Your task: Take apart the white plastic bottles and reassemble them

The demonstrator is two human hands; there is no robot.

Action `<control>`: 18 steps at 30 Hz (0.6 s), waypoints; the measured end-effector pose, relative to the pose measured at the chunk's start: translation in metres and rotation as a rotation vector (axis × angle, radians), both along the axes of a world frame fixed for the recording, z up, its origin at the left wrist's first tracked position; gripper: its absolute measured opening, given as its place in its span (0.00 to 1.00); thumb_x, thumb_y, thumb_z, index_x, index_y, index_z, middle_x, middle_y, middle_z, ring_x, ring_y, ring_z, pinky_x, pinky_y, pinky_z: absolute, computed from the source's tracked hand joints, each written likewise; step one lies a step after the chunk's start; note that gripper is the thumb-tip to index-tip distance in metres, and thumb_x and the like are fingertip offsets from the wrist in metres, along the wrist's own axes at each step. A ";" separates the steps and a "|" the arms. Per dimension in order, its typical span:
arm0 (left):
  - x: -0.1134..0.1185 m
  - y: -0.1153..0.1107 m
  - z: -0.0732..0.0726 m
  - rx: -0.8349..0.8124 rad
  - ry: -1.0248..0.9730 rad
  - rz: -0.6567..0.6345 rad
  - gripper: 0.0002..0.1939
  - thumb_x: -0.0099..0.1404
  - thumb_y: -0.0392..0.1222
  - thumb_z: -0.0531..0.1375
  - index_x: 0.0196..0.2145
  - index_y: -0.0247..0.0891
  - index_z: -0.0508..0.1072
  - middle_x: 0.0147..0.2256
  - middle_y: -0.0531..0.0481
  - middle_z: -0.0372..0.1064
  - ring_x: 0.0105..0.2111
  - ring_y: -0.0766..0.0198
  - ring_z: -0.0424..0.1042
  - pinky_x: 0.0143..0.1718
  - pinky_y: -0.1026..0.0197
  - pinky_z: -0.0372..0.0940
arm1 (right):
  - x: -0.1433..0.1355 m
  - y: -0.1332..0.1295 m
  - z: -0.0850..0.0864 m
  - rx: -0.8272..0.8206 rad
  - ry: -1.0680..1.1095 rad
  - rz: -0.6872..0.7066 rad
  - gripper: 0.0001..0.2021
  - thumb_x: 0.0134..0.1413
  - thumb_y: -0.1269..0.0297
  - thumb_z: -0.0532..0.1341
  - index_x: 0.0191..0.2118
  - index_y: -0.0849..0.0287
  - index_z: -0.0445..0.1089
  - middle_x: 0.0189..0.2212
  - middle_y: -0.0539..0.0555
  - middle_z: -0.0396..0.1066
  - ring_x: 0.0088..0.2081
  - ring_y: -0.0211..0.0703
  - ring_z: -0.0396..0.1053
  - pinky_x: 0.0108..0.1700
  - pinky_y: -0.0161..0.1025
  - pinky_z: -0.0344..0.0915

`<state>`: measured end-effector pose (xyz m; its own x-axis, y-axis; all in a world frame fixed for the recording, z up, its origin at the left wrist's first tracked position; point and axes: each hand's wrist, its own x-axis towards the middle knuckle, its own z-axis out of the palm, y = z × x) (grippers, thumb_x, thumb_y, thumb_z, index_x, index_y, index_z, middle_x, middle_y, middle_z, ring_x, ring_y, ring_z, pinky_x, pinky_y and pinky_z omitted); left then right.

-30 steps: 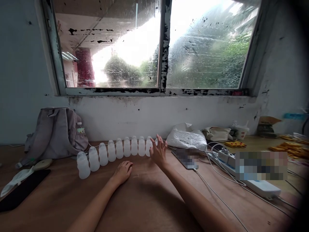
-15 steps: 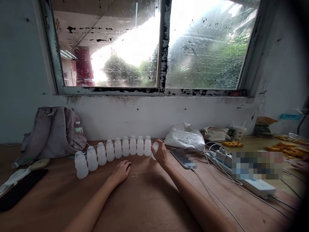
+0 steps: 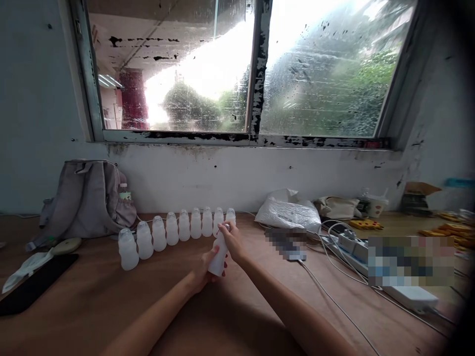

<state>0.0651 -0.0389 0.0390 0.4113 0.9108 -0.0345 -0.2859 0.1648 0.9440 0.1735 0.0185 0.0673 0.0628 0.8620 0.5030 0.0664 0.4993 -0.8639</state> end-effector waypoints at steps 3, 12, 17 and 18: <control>0.002 -0.002 0.007 -0.116 -0.041 -0.007 0.26 0.55 0.60 0.50 0.33 0.30 0.66 0.23 0.48 0.66 0.16 0.69 0.65 0.08 0.71 0.44 | 0.002 0.003 0.001 -0.101 0.144 0.057 0.12 0.42 0.54 0.58 0.25 0.58 0.61 0.17 0.47 0.60 0.18 0.36 0.58 0.18 0.32 0.55; 0.001 0.003 -0.013 -0.229 -0.298 -0.123 0.26 0.56 0.60 0.49 0.30 0.30 0.66 0.19 0.50 0.63 0.12 0.70 0.62 0.07 0.72 0.40 | -0.010 -0.002 -0.006 -0.283 0.386 0.092 0.13 0.41 0.54 0.58 0.27 0.58 0.58 0.16 0.45 0.62 0.14 0.34 0.57 0.13 0.31 0.52; -0.003 0.005 -0.011 -0.264 -0.346 -0.195 0.26 0.56 0.60 0.48 0.30 0.30 0.66 0.18 0.50 0.62 0.11 0.71 0.61 0.07 0.72 0.39 | -0.010 -0.006 -0.002 -0.229 0.406 0.090 0.13 0.42 0.54 0.58 0.28 0.58 0.58 0.17 0.45 0.62 0.15 0.33 0.58 0.15 0.30 0.54; -0.004 0.006 -0.010 -0.270 -0.343 -0.228 0.27 0.56 0.61 0.48 0.30 0.30 0.66 0.18 0.51 0.62 0.11 0.72 0.60 0.07 0.72 0.38 | -0.010 -0.008 0.000 -0.182 0.399 0.084 0.12 0.42 0.54 0.57 0.28 0.57 0.58 0.18 0.45 0.62 0.16 0.33 0.58 0.16 0.30 0.55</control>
<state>0.0615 -0.0333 0.0295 0.6282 0.7734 -0.0847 -0.5009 0.4853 0.7167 0.1638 0.0109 0.0671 0.1468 0.9446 0.2935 -0.3240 0.3263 -0.8880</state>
